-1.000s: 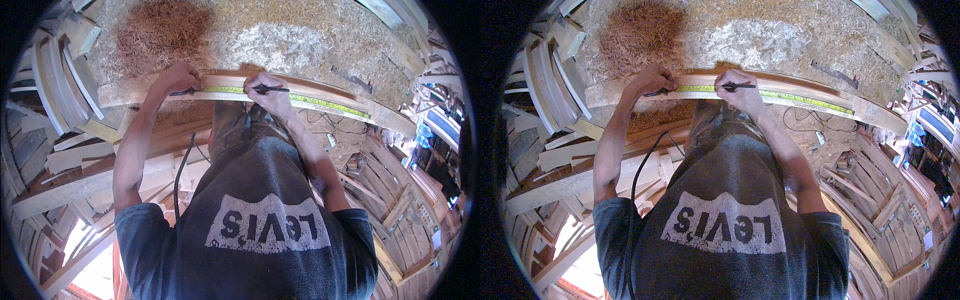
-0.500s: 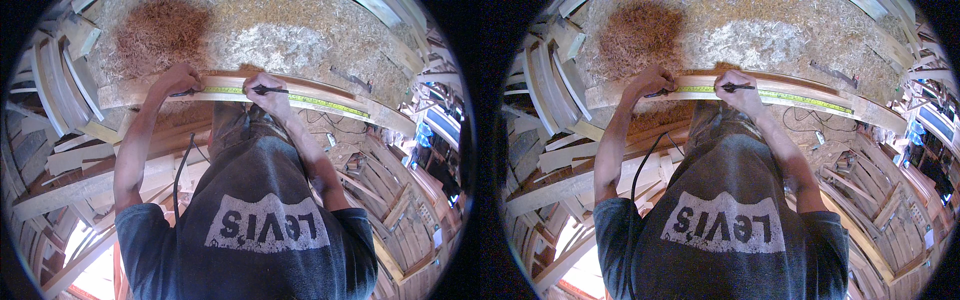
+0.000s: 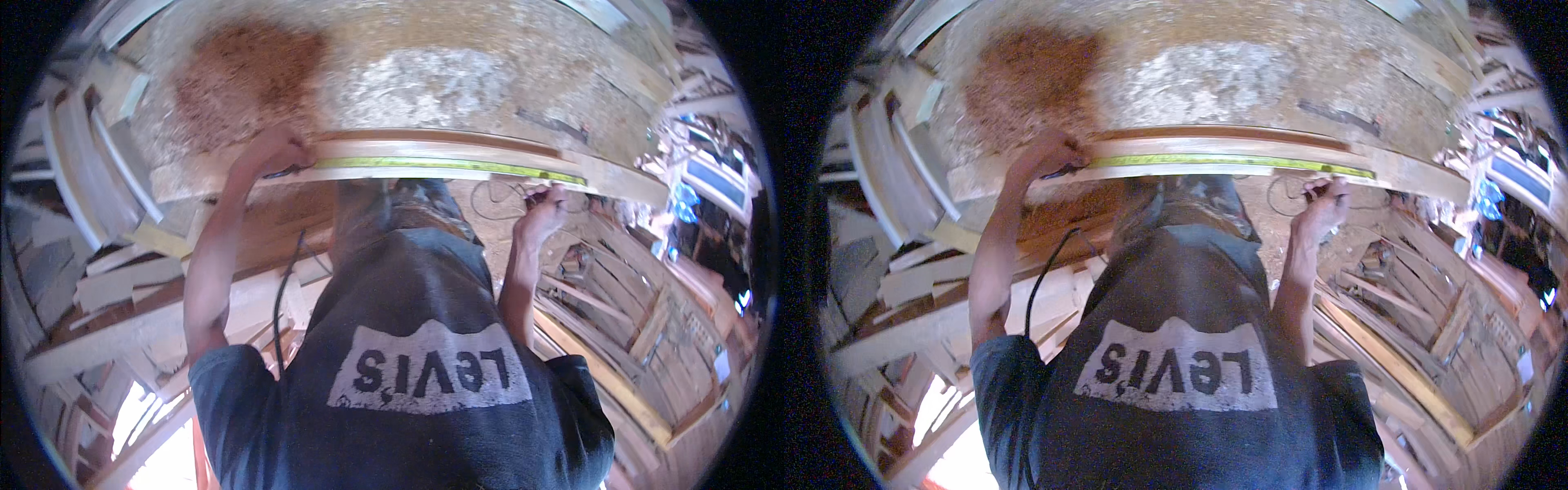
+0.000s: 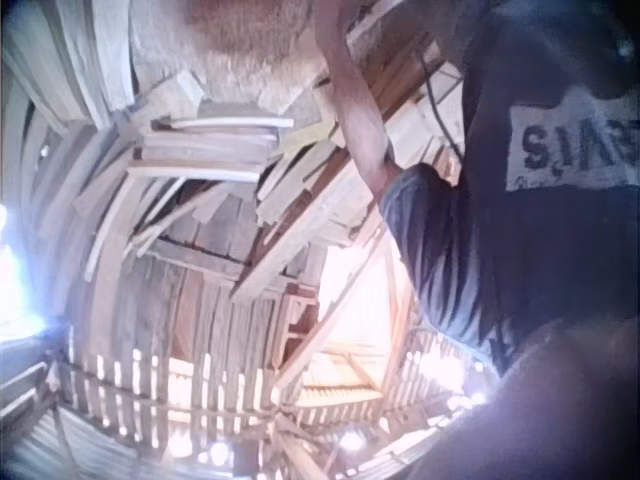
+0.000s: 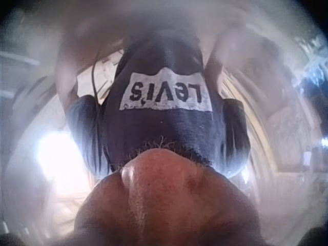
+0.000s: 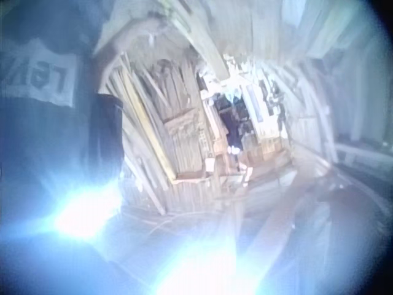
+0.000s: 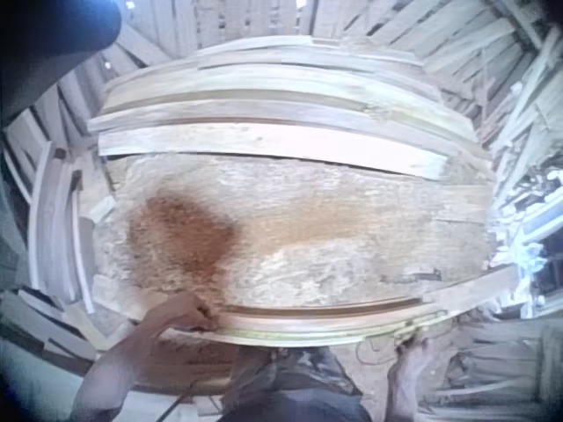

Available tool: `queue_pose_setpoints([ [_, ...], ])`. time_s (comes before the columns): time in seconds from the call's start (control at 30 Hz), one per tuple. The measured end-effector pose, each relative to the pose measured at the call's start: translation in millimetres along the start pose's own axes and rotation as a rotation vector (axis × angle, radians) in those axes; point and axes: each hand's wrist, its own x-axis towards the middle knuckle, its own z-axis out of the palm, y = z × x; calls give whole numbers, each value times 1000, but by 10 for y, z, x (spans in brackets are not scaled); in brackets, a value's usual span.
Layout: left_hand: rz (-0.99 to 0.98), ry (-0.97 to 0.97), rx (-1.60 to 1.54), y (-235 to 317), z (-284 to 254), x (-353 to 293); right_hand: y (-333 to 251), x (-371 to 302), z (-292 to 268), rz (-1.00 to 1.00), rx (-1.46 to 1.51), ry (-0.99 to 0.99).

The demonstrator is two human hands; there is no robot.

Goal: The person measures a curved wooden plank using a tape measure and marks it with a pencil. They then use a try square to draw straight lines across the plank's width at specific intervals. The person stacks the marked plank with other similar pieces.

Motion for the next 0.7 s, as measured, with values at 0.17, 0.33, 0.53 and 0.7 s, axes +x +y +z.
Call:
queue_pose_setpoints([
  [0.17,-16,26,-42,20,31,-26,140,190,-84,392,-160,-144],
  [0.33,-13,23,-93,-122,71,-113,-16,4,-85,331,-81,-114],
  [0.53,-14,16,-266,-213,169,-206,-34,-406,258,527,-95,-254],
  [0.7,-25,100,-177,-273,172,-217,124,-195,154,497,25,-59],
])
